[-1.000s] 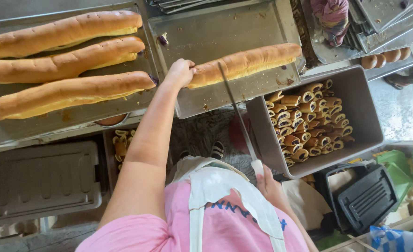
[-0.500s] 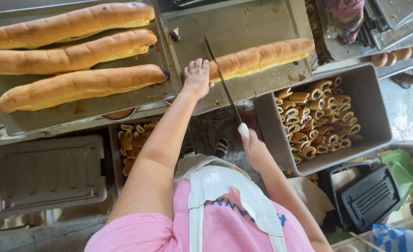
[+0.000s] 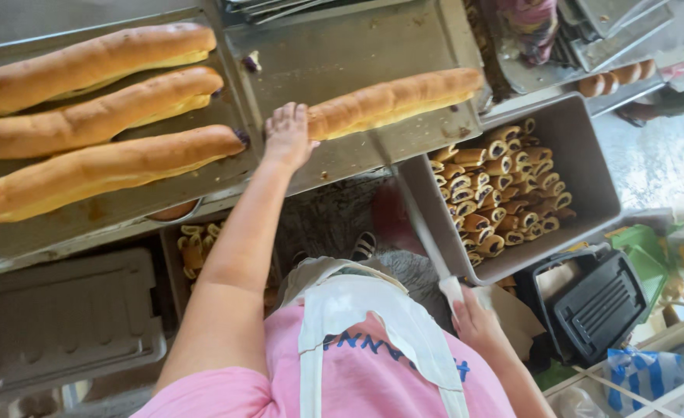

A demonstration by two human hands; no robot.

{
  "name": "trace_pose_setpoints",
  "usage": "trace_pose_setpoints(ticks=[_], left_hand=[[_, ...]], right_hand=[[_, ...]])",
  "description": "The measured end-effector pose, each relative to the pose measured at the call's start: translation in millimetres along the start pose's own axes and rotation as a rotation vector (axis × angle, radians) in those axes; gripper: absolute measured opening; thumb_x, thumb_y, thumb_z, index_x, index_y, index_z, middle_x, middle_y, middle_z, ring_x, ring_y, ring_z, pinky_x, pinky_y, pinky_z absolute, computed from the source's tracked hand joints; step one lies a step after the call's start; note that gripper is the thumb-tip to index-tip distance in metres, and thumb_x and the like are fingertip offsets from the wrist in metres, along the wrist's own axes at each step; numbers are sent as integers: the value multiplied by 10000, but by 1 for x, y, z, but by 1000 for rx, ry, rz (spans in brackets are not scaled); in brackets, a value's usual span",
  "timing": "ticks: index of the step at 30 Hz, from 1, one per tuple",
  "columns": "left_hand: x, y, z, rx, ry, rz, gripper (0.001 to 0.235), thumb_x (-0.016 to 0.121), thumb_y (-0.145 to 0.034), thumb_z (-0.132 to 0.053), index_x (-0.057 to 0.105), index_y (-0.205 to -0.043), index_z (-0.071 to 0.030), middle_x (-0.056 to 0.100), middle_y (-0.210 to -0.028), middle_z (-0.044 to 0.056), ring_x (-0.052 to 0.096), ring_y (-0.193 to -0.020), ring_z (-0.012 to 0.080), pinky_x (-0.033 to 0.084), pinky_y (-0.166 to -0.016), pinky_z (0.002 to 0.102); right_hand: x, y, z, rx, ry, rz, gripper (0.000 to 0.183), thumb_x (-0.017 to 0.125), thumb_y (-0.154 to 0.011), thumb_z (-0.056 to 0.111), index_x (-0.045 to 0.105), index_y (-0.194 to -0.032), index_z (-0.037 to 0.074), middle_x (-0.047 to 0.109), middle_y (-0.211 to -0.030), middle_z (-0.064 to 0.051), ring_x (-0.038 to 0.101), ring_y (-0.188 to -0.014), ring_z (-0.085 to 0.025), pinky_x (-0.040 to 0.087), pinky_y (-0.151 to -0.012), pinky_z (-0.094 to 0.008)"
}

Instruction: The person slices long loaves of bread lengthwise using a serrated knife, then places the cut pieces into a large bin. The person repeats this process with multiple loaves, arranging them on metal trays and transferring them to the bin.

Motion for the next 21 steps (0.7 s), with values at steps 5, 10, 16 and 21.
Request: trace_pose_setpoints(ticks=[5, 10, 16, 21], left_hand=[[-15, -4, -2, -47, -75, 109, 965, 858, -760, -407, 376, -1523, -66, 371, -1518, 163, 317, -1420, 383, 262, -1159, 563], [-28, -33, -34, -129, -22, 222, 1028, 834, -782, -554, 346, -1528, -42, 319, -1549, 219, 270, -1443, 409, 229, -1166, 566], [4, -82, -138, 9, -13, 231, 1060, 855, -752, -535, 344, -1538, -39, 347, -1548, 210, 297, -1444, 388, 235, -1182, 548], [38, -118, -194, 21, -75, 268, 1151, 936, -648, -490, 363, -1509, 15, 419, -1472, 177, 340, -1409, 363, 222, -1193, 570]], right_hand=[[-38, -66, 70, -42, -15, -269, 434, 451, -1050, 367, 456, -1419, 138, 705, -797, -236, 724, -728, -408, 548, -681, -482], [-53, -115, 102, -150, 3, -318, 390, 435, -1072, 376, 475, -1376, 135, 699, -916, -316, 658, -881, -548, 515, -728, -585], [-65, -129, 91, -189, 20, -262, 442, 422, -1058, 387, 451, -1407, 116, 690, -945, -337, 646, -913, -561, 517, -754, -593], [-63, -131, 86, -152, 110, -180, 414, 396, -1086, 378, 425, -1395, 104, 696, -941, -335, 652, -901, -557, 497, -772, -617]])
Point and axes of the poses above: each hand's wrist, its own y-axis away from the middle knuckle, its own x-axis out of the palm, z = x × y, the point moved 10 cm from there along -y, towards the middle knuckle
